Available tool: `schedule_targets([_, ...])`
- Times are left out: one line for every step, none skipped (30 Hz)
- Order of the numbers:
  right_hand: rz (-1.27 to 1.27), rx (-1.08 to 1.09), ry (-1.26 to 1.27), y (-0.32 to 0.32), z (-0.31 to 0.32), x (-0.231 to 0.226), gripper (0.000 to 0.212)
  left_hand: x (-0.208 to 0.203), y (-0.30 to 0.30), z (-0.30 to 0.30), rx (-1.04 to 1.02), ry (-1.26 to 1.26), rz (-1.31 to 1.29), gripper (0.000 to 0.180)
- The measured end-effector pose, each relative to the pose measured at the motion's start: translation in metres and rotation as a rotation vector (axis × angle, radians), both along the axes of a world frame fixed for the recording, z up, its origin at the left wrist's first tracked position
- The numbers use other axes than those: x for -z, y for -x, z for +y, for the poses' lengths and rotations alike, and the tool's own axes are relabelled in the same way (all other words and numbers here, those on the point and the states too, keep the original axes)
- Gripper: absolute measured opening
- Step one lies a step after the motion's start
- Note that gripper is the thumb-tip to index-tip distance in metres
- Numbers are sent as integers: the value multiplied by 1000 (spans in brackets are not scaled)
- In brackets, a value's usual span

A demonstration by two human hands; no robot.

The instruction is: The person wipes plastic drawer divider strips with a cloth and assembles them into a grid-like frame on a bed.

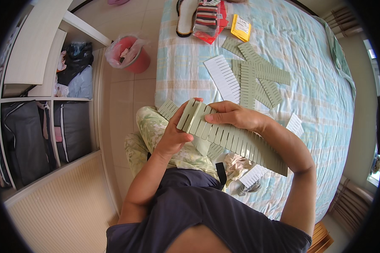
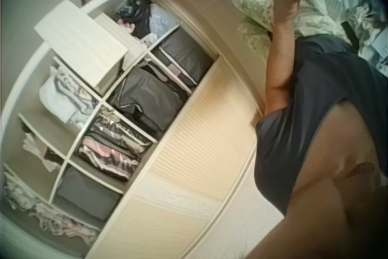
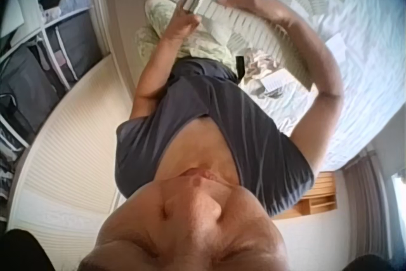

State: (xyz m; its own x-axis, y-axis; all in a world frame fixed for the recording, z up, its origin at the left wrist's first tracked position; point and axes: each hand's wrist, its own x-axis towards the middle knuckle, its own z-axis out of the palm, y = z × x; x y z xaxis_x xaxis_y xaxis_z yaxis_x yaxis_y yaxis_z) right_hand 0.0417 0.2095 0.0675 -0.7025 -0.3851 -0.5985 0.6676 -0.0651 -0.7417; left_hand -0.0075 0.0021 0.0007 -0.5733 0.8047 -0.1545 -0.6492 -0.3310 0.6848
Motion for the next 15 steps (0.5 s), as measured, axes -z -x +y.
schedule_targets([23,2,-44,3,1,0,43,2,2,2,7,3,-17,101])
schedule_targets([47,4,-88,7,2,1,44,5,7,5,14,7,-33,99])
schedule_targets([66,7,-135,11,4,3,45,9,11,8,22,8,-54,98])
schedule_targets([143,-54,-239,18,12,11,53,10,15,12,-5,17,-41,97])
schedule_targets([228,-59,-349,20,18,19,59,11,19,17,-31,27,-29,96])
schedule_targets([315,-66,-456,22,24,22,65,12,24,20,-60,38,-15,95])
schedule_targets([317,-117,-508,23,31,14,64,18,29,22,-89,3,-13,86])
schedule_targets([375,-129,-550,23,40,20,71,22,36,23,-112,14,-26,82])
schedule_targets([365,-190,-584,24,48,17,75,27,42,22,-142,26,-40,78])
schedule_targets([355,-251,-618,25,54,14,79,33,48,23,-173,38,-53,74])
schedule_targets([443,-257,-705,26,59,13,71,39,54,25,-207,33,-51,65])
schedule_targets([536,-290,-750,25,66,15,68,45,59,27,-198,82,-62,66])
schedule_targets([630,-324,-793,27,74,19,66,50,64,29,-190,131,-73,67])
schedule_targets([726,-359,-835,32,80,25,65,54,69,32,-184,181,-84,68])
schedule_targets([716,-333,-897,39,82,31,58,54,73,36,-199,221,-137,63])
